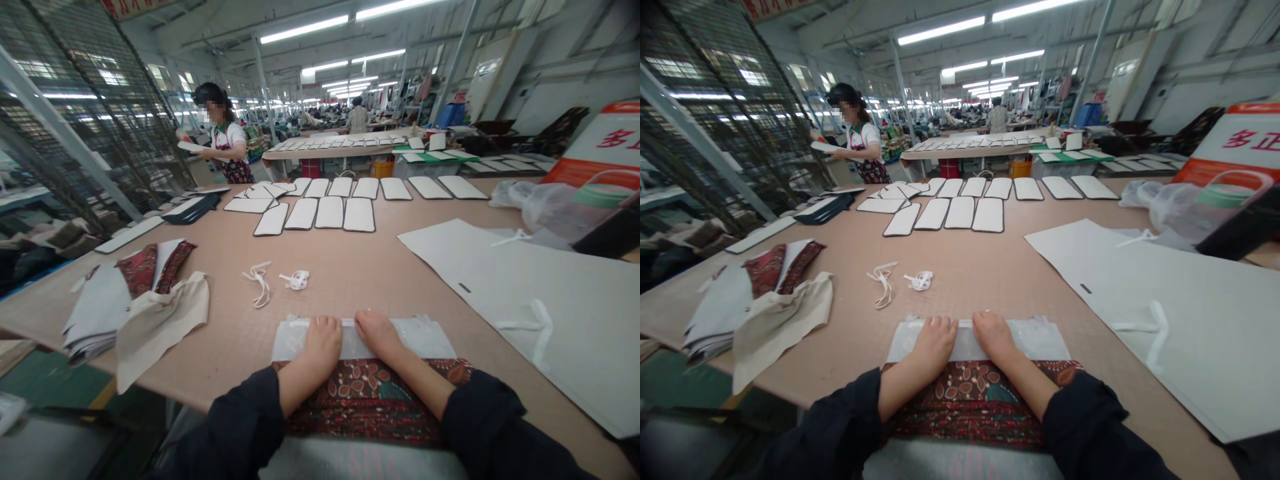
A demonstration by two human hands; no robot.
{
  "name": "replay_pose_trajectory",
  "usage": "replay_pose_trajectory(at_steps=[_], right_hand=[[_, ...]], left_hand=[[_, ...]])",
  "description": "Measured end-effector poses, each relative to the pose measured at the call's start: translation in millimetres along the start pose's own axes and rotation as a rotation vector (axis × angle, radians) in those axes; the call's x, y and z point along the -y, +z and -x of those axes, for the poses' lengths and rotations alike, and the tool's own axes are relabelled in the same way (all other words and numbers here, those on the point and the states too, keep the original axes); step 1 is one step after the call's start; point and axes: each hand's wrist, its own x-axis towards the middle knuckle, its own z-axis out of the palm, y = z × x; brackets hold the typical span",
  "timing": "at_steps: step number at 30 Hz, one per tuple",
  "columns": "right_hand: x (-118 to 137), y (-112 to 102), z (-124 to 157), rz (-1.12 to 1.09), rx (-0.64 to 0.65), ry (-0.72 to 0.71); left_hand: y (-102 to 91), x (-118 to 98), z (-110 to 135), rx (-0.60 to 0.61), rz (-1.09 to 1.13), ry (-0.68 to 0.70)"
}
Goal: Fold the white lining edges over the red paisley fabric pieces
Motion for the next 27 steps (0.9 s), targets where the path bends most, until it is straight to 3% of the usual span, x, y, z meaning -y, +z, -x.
replay_pose_trajectory(at_steps=[4, 11, 14, 19, 22, 27], right_hand=[[-10, -14, 0, -0.047, 0.018, 0.002], [-55, -37, 14, -0.305, 0.076, 0.108], [-55, -45, 20, -0.34, 0.072, 0.061], [-55, -63, 18, -0.307, -0.068, -0.101], [-74, -60, 18, -0.315, -0.045, -0.057], [-105, -29, 28, -0.42, 0.071, 0.192]], left_hand=[[5.9, -21, -11, 0.003, 0.057, 0.082], [4.9, -12, -11, 0.028, 0.066, 0.103], [2.8, -11, -11, 0.044, 0.059, 0.118], [1.1, -13, -12, 0.044, 0.052, 0.126], [-1.2, -10, -11, 0.057, 0.063, 0.124], [-9.4, 0, -13, 0.088, 0.095, 0.179]])
